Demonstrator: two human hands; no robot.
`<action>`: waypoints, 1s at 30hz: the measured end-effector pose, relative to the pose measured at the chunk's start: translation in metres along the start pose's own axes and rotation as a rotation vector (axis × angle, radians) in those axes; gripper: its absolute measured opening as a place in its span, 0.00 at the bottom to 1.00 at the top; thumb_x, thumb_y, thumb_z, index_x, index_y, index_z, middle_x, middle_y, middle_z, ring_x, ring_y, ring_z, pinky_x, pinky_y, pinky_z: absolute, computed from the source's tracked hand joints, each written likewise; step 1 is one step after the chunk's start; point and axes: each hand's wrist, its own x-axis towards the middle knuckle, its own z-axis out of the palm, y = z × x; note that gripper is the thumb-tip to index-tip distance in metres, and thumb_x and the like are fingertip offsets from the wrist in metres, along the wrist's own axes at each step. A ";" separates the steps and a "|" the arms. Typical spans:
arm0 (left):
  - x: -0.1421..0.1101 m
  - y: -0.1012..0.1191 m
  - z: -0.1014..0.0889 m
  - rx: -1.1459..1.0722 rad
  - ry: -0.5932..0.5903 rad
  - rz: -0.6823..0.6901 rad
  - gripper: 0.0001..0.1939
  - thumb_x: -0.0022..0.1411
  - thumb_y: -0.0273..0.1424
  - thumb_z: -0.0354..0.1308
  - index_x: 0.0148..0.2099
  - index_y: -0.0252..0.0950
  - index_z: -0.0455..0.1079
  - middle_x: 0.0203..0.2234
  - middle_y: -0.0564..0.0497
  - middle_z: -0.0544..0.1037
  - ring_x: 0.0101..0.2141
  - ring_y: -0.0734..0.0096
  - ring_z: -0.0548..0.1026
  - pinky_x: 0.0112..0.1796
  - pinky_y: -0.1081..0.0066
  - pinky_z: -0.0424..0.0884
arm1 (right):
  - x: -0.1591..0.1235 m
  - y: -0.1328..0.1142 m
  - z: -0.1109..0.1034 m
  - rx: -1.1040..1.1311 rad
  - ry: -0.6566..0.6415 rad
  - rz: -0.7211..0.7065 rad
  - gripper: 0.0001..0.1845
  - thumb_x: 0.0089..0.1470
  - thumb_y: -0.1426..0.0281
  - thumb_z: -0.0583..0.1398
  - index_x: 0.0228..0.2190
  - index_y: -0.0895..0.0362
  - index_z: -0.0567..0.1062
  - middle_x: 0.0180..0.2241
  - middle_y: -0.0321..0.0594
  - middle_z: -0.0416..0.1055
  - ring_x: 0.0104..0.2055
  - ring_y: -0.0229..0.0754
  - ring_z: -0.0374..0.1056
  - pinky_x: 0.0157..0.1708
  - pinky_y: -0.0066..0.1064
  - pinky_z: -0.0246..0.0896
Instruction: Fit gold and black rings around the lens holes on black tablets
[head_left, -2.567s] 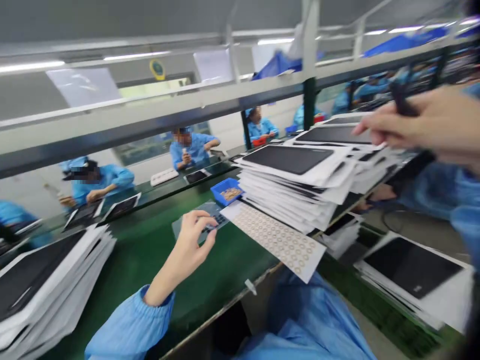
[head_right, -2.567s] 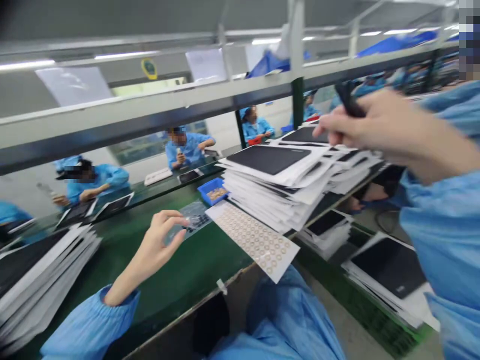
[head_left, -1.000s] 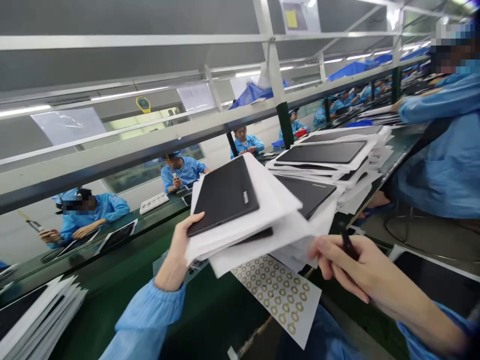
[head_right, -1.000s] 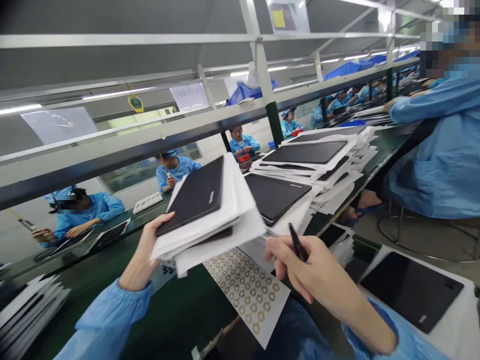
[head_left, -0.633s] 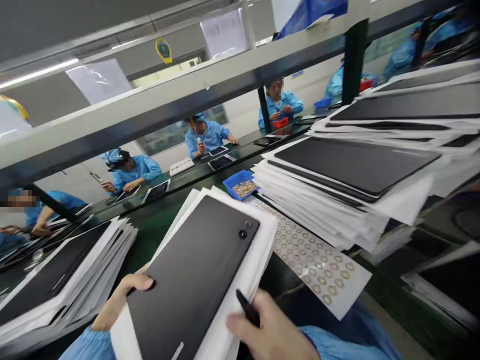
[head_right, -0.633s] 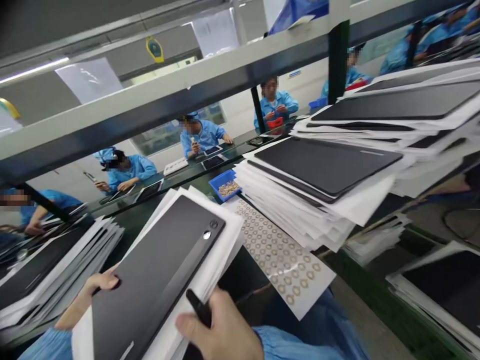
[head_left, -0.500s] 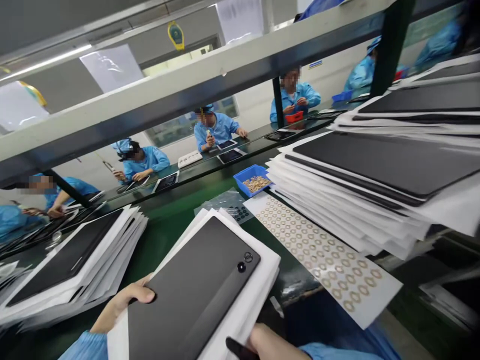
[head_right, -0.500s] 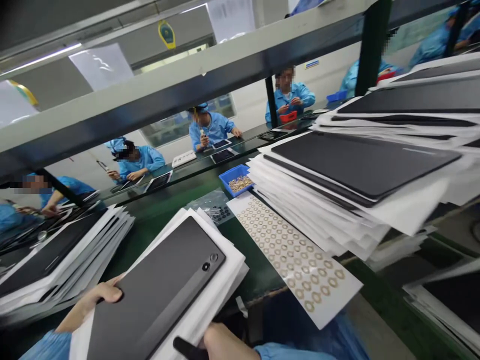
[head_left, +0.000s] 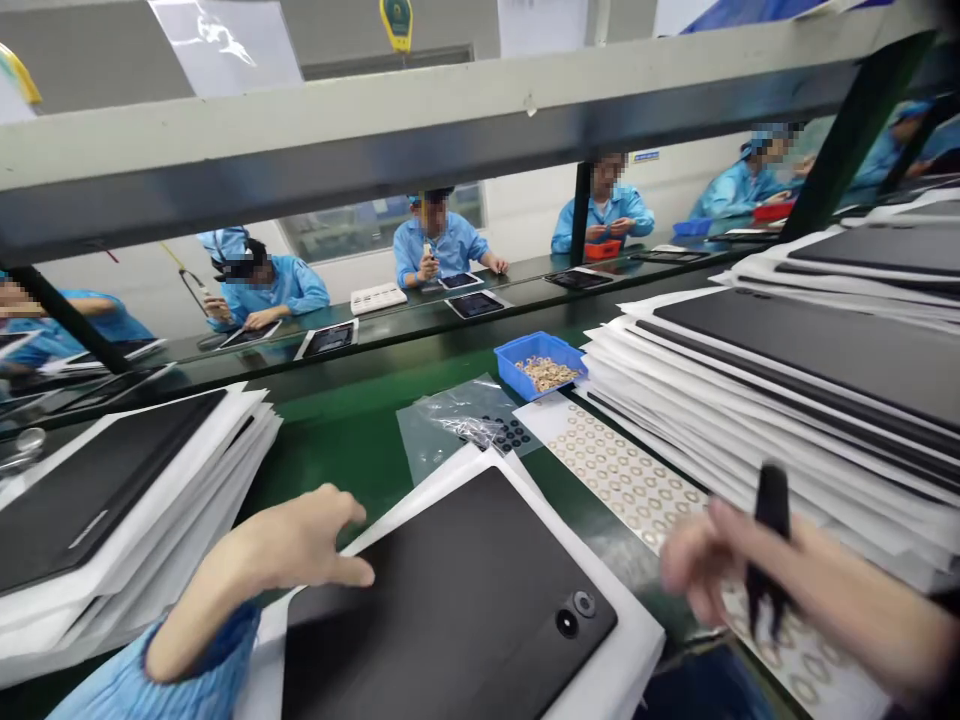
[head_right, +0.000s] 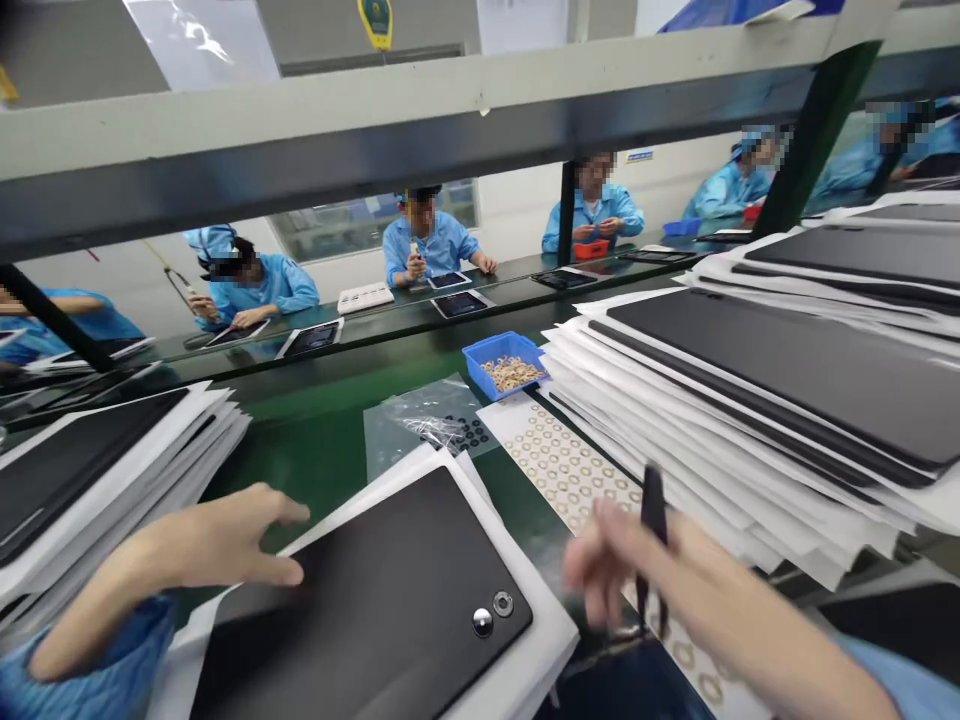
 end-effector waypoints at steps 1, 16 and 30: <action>0.003 0.010 -0.002 0.085 0.072 0.047 0.31 0.50 0.46 0.60 0.51 0.30 0.69 0.46 0.37 0.72 0.47 0.40 0.69 0.47 0.52 0.63 | 0.023 -0.014 -0.008 0.054 -0.034 0.040 0.31 0.53 0.46 0.51 0.21 0.57 0.79 0.18 0.49 0.72 0.19 0.41 0.69 0.19 0.29 0.64; 0.047 0.085 0.054 0.245 0.143 0.920 0.26 0.62 0.46 0.52 0.60 0.42 0.60 0.54 0.41 0.64 0.54 0.41 0.58 0.49 0.44 0.61 | 0.150 0.040 0.038 0.346 0.117 0.180 0.10 0.60 0.67 0.57 0.36 0.62 0.72 0.32 0.37 0.72 0.31 0.35 0.70 0.32 0.32 0.69; 0.138 0.129 0.062 0.258 0.278 0.835 0.26 0.66 0.41 0.48 0.58 0.26 0.63 0.56 0.37 0.64 0.57 0.54 0.61 0.57 0.58 0.55 | 0.154 0.052 0.038 0.023 0.269 -0.015 0.16 0.51 0.57 0.59 0.25 0.58 0.69 0.19 0.42 0.75 0.23 0.47 0.74 0.26 0.34 0.68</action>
